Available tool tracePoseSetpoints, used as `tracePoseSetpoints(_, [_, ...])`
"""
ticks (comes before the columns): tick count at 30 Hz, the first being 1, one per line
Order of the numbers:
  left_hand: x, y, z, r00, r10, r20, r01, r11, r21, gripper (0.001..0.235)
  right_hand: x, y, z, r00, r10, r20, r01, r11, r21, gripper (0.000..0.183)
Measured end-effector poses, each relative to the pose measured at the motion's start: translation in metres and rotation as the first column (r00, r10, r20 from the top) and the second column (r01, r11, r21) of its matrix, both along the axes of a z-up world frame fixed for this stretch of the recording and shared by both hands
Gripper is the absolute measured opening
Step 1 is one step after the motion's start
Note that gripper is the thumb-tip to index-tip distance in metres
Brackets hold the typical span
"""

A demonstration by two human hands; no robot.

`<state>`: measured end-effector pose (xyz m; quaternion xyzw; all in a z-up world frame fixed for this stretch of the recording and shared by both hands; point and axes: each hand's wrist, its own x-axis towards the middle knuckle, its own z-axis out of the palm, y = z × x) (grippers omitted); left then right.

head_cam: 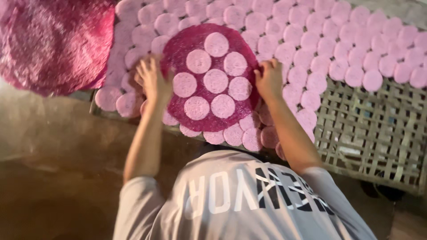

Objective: The person arranges pink circular foam discs onto a pink glittery circular base placed on a woven rack. They repeatedly pick up discs and place them in a pattern, then lift and reposition the base multiple times while continuing to add discs.

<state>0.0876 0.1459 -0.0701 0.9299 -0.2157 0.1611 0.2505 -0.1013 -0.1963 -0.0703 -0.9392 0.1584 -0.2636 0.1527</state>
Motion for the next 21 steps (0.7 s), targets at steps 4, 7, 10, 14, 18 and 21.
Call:
tracePoseSetpoints(4, [-0.066,-0.064,0.053,0.960,-0.197,-0.196,0.153,0.964,-0.218,0.042,0.011,0.014,0.006,0.999,-0.011,0.038,0.003,0.981,0.194,0.023])
tracePoseSetpoints(7, [-0.091,-0.102,0.084,0.928,-0.331,-0.171,0.276,0.919,-0.282,0.038,-0.002,0.008,0.028,0.987,-0.011,0.162,-0.061,0.898,0.436,0.019])
tracePoseSetpoints(10, [-0.122,-0.134,0.090,0.908,-0.402,-0.116,0.362,0.895,-0.261,0.036,-0.050,-0.016,0.054,0.971,-0.049,0.232,-0.059,0.899,0.433,0.020])
tracePoseSetpoints(14, [-0.170,-0.185,0.082,0.806,-0.584,-0.097,0.521,0.777,-0.355,0.035,-0.147,-0.080,0.080,0.971,-0.201,0.132,0.140,0.919,0.370,0.020])
tracePoseSetpoints(18, [-0.221,-0.267,0.064,0.747,-0.645,-0.163,0.597,0.758,-0.262,0.031,-0.237,-0.126,0.059,0.970,-0.173,0.168,0.114,0.943,0.313,0.042])
tracePoseSetpoints(21, [-0.241,-0.340,0.049,0.850,-0.432,-0.300,0.485,0.865,0.127,0.044,-0.284,-0.152,0.040,0.953,-0.287,0.101,0.230,0.897,0.377,0.031])
